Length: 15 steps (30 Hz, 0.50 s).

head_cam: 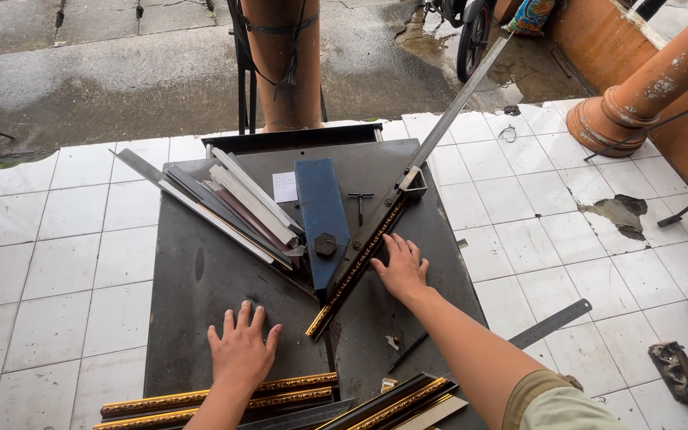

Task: Measuring and positioning decorative frame moldings on a miter cutting machine in preparation for cutting.

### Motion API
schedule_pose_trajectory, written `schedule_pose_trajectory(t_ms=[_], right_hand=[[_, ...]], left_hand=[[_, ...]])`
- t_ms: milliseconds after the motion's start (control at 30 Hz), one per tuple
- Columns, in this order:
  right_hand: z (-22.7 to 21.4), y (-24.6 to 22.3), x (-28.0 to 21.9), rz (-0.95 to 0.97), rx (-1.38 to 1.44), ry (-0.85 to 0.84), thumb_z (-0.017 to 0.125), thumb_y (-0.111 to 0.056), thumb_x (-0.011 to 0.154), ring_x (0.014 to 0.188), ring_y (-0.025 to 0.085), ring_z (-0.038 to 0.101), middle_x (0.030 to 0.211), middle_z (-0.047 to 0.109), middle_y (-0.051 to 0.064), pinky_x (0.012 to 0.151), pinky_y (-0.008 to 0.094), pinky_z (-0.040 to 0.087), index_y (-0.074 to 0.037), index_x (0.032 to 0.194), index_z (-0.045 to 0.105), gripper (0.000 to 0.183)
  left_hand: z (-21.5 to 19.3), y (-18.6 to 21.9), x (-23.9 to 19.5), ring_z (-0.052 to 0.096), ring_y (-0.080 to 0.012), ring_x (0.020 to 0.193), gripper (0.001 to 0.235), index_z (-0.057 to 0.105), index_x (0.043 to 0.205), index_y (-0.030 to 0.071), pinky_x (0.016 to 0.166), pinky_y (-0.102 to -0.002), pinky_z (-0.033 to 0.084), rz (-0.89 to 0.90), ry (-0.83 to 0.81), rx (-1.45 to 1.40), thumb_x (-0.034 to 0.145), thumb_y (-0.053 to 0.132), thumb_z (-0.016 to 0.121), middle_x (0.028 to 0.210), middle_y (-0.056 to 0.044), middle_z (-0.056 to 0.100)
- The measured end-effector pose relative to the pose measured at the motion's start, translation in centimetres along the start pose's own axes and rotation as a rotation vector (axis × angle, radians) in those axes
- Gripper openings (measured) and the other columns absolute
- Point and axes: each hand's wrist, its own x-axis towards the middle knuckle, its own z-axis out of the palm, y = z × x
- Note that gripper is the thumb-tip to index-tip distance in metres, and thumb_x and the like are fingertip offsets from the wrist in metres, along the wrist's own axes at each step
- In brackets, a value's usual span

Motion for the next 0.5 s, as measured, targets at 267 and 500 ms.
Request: schedule_pose_trajectory(t_ms=[267,500], right_hand=[[2.7,-1.0,-3.5,-0.082,-0.107,0.004,0.058,-0.038,0.081,0.134,0.020,0.007,0.145,0.016,-0.002,0.105,0.051,0.006,-0.024,0.136,0.024,0.066],[3.9,-1.0,-4.0,-0.115,-0.132,0.026,0.058,-0.045,0.079,0.134,0.026,0.012,0.145,0.016,0.004,0.104,0.058,0.015,-0.018,0.139,0.019,0.076]], left_hand=[[-0.8,0.1,-0.3,0.026,-0.0311,0.129,0.057,0.032,0.129,0.024,0.099,-0.054,0.024,0.018,-0.021,-0.024,0.085,0.057,0.023,0.141,-0.003,0.026],[-1.8,0.2,-1.4,0.038,-0.0326,0.124,0.051,0.045,0.124,0.020,0.096,-0.057,0.029,0.042,0.063,-0.049,0.087,0.050,0.029,0.133,-0.008,0.041]])
